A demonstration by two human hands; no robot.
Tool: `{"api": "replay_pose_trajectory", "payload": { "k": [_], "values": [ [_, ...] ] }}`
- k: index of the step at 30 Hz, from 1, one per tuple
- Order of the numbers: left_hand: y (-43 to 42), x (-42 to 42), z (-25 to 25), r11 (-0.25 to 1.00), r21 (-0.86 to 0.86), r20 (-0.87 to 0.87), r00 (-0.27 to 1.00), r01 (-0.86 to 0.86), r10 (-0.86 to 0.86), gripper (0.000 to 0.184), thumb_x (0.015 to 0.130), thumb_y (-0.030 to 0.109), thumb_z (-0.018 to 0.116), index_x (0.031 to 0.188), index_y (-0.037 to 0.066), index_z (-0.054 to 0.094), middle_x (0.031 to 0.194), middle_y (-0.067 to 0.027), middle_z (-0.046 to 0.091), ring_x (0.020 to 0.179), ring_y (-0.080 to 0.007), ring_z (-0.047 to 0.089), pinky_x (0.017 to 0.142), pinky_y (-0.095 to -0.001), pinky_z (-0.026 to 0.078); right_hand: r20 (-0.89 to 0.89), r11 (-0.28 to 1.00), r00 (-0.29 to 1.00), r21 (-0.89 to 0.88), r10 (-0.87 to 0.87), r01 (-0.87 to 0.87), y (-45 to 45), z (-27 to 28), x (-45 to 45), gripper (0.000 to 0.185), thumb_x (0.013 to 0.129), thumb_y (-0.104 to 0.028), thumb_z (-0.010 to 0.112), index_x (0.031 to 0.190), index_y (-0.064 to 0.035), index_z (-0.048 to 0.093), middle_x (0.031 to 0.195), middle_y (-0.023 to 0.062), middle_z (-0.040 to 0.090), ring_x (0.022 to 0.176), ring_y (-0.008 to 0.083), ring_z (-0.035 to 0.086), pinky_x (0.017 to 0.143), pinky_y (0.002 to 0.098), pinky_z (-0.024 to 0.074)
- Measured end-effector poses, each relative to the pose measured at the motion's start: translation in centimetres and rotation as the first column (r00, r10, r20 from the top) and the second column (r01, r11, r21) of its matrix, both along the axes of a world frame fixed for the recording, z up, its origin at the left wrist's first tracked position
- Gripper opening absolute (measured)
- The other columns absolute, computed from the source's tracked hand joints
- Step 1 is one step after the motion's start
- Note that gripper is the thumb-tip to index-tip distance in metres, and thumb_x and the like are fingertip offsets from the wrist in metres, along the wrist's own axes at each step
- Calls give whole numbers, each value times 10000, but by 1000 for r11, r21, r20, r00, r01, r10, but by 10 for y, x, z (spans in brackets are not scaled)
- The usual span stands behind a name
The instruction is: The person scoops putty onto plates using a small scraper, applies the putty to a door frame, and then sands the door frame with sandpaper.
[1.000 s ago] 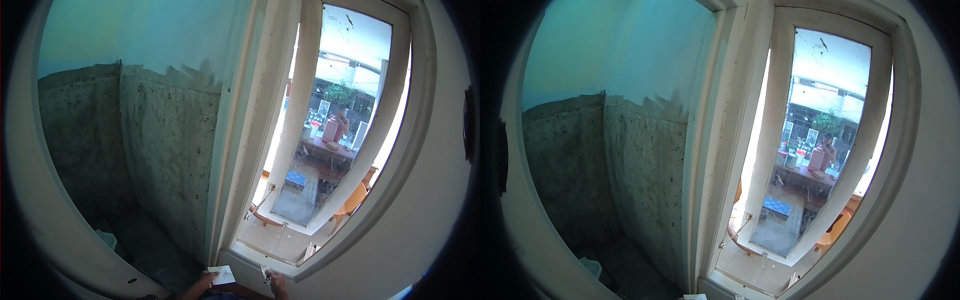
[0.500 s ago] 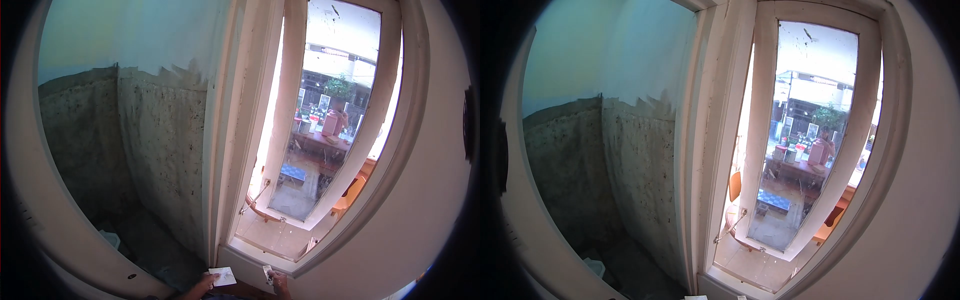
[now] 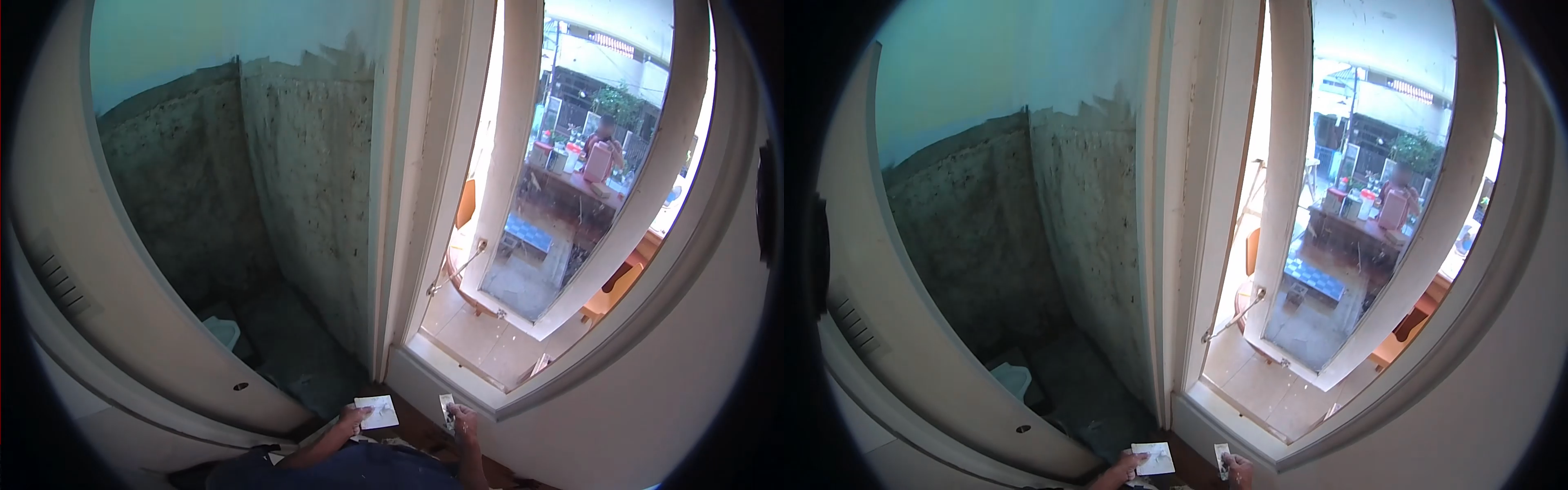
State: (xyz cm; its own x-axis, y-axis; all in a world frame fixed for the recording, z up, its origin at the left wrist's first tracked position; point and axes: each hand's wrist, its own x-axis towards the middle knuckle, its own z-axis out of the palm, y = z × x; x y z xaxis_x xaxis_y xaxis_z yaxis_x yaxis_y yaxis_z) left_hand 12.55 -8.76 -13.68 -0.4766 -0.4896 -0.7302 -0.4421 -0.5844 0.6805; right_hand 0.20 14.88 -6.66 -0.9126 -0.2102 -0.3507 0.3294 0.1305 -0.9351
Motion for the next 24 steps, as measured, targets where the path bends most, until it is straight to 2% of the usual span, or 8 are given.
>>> {"api": "replay_pose_trajectory", "payload": {
  "k": [2,4,5,8,10,16,22,24],
  "values": [
    [-5,2,-35,994,104,-189,980,-44,63,194,738,-2,690,918,-30,624,848,-120,652,712,-217,653,621,-366,552,34,999,999,8,41,-41,-1,-4,-3,242,819,-234,623,685,-32,632,598,-17,543,505,52,407,462,231,294],
    [-2,2,-50,998,64,-140,990,-27,36,227,790,71,661,973,-48,600,839,-117,648,704,-208,639,619,-371,548,14,996,999,-78,34,-33,-2,-1,-3,249,821,-239,627,655,-59,584,531,-24,474,429,85,422,394,265,354],
    [-3,2,-59,995,99,-216,975,-30,51,199,773,31,662,951,-42,610,849,-119,648,722,-213,645,631,-372,552,17,994,999,-98,39,-37,2,-16,-7,268,822,-242,630,670,-23,610,576,8,538,462,68,458,397,239,355],
    [4,7,-54,989,141,-344,935,-45,91,167,769,0,651,929,-35,619,867,-117,647,755,-219,650,666,-375,557,-33,997,999,-70,37,-39,5,-23,-12,268,830,-236,616,671,-20,611,565,1,530,456,59,446,400,228,354],
    [-1,1,-74,989,145,-360,929,-32,83,165,774,2,645,933,-33,619,874,-113,647,764,-217,650,678,-370,555,-5,996,1000,-92,22,-22,6,-19,-11,268,831,-234,613,672,-17,613,565,0,531,453,57,442,400,227,350],
    [3,-18,-39,989,132,-317,942,-71,110,192,757,14,670,934,-40,617,866,-116,647,745,-203,650,665,-335,550,66,994,998,-109,-11,18,11,-1,-18,215,828,-181,603,695,-12,616,589,10,548,464,68,455,409,226,365],
    [10,-26,-33,978,195,-319,938,-75,135,230,757,35,679,962,-48,615,884,-113,653,743,-203,653,656,-326,545,-68,1000,998,23,17,-16,8,18,-29,250,827,-193,602,663,-4,603,567,7,534,478,68,452,425,234,360],
    [12,-29,-33,975,204,-273,951,-92,147,231,764,-15,640,987,-59,600,915,-141,650,793,-245,656,698,-384,555,-251,977,961,201,118,-67,2,31,-39,283,833,-215,597,646,-2,592,551,-3,513,486,66,427,446,245,344]
  ]
}}
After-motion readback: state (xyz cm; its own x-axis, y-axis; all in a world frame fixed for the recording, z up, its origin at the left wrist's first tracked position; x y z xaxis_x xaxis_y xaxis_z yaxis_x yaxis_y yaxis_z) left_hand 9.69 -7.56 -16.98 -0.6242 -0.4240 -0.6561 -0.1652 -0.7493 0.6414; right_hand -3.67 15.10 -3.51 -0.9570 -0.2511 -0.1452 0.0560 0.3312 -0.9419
